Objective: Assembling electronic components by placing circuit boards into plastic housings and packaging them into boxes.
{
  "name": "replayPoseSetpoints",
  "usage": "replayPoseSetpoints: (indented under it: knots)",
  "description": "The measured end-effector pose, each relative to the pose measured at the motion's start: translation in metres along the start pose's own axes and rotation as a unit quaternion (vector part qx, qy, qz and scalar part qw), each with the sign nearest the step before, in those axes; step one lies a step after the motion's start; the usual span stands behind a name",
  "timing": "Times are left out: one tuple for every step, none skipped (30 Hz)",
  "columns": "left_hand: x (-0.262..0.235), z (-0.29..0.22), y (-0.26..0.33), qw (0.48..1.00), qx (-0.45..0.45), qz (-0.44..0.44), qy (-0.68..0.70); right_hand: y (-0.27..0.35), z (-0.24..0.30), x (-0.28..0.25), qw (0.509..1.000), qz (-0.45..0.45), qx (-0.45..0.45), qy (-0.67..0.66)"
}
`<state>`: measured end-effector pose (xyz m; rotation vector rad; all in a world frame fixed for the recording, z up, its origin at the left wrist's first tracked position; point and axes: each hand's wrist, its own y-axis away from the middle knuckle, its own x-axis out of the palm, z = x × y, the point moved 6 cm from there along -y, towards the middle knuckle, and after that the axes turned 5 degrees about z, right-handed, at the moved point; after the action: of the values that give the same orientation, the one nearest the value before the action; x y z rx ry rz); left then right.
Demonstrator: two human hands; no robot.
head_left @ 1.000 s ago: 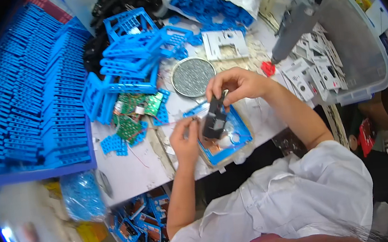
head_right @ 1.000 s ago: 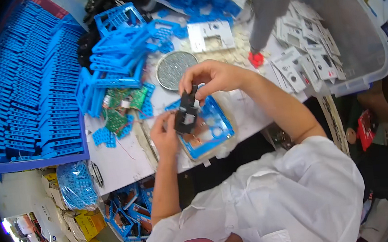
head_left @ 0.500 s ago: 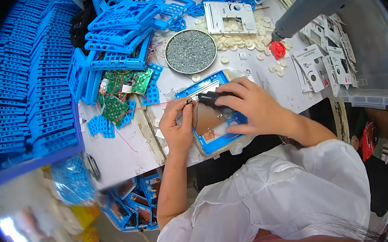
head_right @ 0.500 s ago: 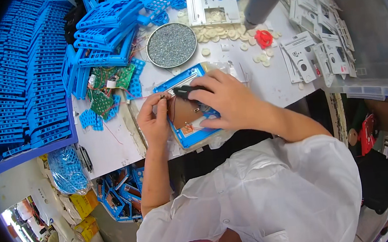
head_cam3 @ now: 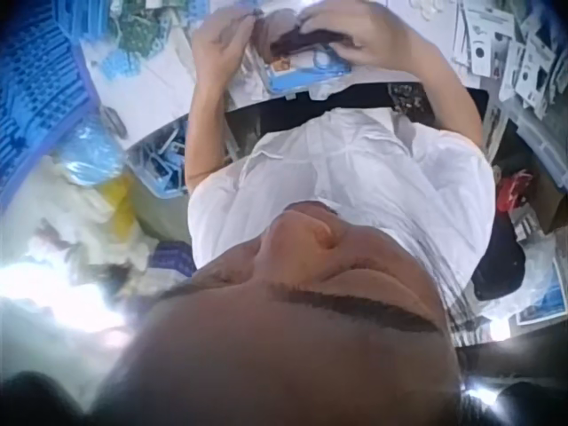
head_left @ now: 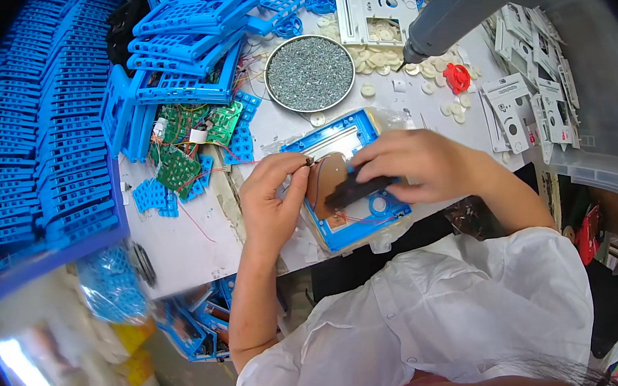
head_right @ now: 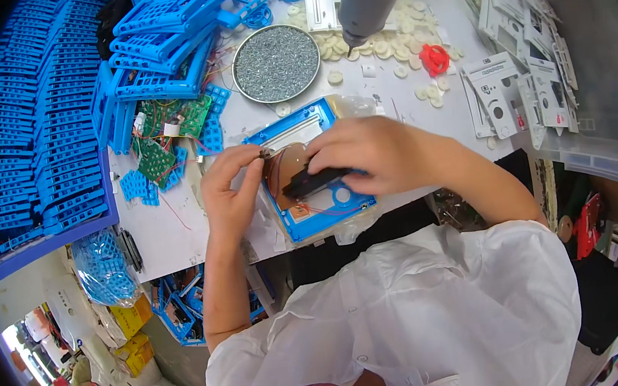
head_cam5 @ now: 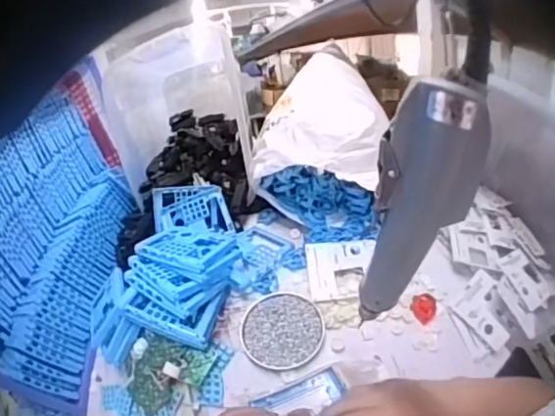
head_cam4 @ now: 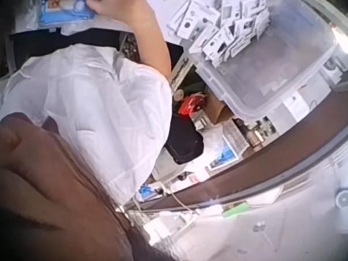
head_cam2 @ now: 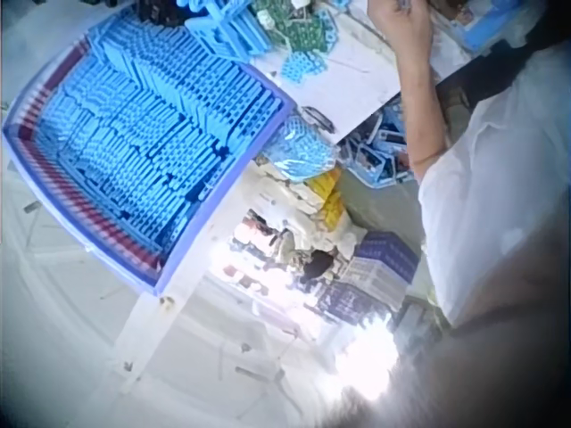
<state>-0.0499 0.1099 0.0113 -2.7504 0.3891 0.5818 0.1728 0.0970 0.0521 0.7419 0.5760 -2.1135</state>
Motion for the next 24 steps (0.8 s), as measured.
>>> replayPoseSetpoints:
  knots:
    - [0.001,-0.005,-0.005,1.000,0.015,0.013,-0.015,-0.006,0.003,0.004,1.000,-0.006,-0.021,0.021]
    - [0.000,-0.012,-0.008,0.998,0.031,0.028,-0.055,-0.011,0.003,0.006,0.999,-0.021,-0.030,0.022]
    - [-0.001,-0.020,-0.012,0.993,0.047,0.043,-0.096,-0.015,0.003,0.008,0.998,-0.035,-0.040,0.023]
    - [-0.002,-0.025,-0.015,0.987,0.062,0.056,-0.137,-0.018,0.001,0.010,0.997,-0.048,-0.052,0.023]
    - [-0.003,-0.028,-0.017,0.984,0.072,0.062,-0.153,-0.018,-0.002,0.011,0.997,-0.058,-0.050,0.020]
    - [-0.004,-0.029,-0.019,0.980,0.081,0.068,-0.169,-0.017,-0.005,0.012,0.996,-0.067,-0.049,0.017]
    - [-0.004,-0.031,-0.021,0.975,0.091,0.076,-0.186,-0.017,-0.007,0.013,0.996,-0.078,-0.047,0.013]
    - [-0.005,-0.033,-0.022,0.972,0.099,0.081,-0.196,-0.018,-0.009,0.016,0.996,-0.081,-0.044,0.013]
    - [-0.006,-0.035,-0.024,0.969,0.107,0.086,-0.206,-0.020,-0.011,0.018,0.996,-0.084,-0.040,0.014]
    - [-0.006,-0.036,-0.026,0.965,0.119,0.093,-0.214,-0.020,-0.013,0.019,0.995,-0.089,-0.033,0.016]
    - [-0.005,-0.036,-0.028,0.961,0.130,0.108,-0.217,-0.021,-0.015,0.019,0.996,-0.086,-0.024,0.016]
    - [-0.004,-0.036,-0.030,0.957,0.142,0.122,-0.220,-0.021,-0.016,0.016,0.996,-0.083,-0.014,0.016]
    - [-0.004,-0.036,-0.031,0.953,0.149,0.135,-0.225,-0.023,-0.018,0.016,0.997,-0.076,-0.008,0.013]
    - [-0.004,-0.036,-0.032,0.951,0.150,0.144,-0.227,-0.024,-0.020,0.017,0.997,-0.072,0.000,0.000]
    - [-0.004,-0.036,-0.033,0.949,0.152,0.155,-0.229,-0.024,-0.022,0.018,0.998,-0.069,0.008,-0.013]
    - [-0.004,-0.037,-0.035,0.947,0.154,0.163,-0.231,-0.025,-0.024,0.017,0.997,-0.065,0.015,-0.025]
    - [-0.004,-0.037,-0.036,0.945,0.150,0.171,-0.235,-0.026,-0.023,0.017,0.998,-0.059,0.017,-0.024]
    - [-0.004,-0.037,-0.037,0.943,0.147,0.178,-0.239,-0.026,-0.022,0.017,0.998,-0.053,0.019,-0.023]
    - [-0.004,-0.037,-0.037,0.941,0.144,0.185,-0.243,-0.027,-0.022,0.017,0.998,-0.048,0.021,-0.021]
    - [-0.004,-0.036,-0.038,0.941,0.139,0.195,-0.239,-0.029,-0.021,0.017,0.999,-0.045,0.018,-0.017]
    - [-0.005,-0.034,-0.038,0.940,0.135,0.205,-0.236,-0.031,-0.020,0.016,0.999,-0.042,0.014,-0.012]
    - [-0.005,-0.033,-0.038,0.940,0.131,0.215,-0.231,-0.032,-0.020,0.017,0.999,-0.039,0.012,-0.006]
    - [-0.005,-0.033,-0.040,0.937,0.127,0.230,-0.228,-0.032,-0.020,0.017,0.999,-0.038,0.010,-0.006]
    - [-0.005,-0.033,-0.041,0.935,0.123,0.246,-0.226,-0.032,-0.021,0.017,0.999,-0.036,0.009,-0.005]
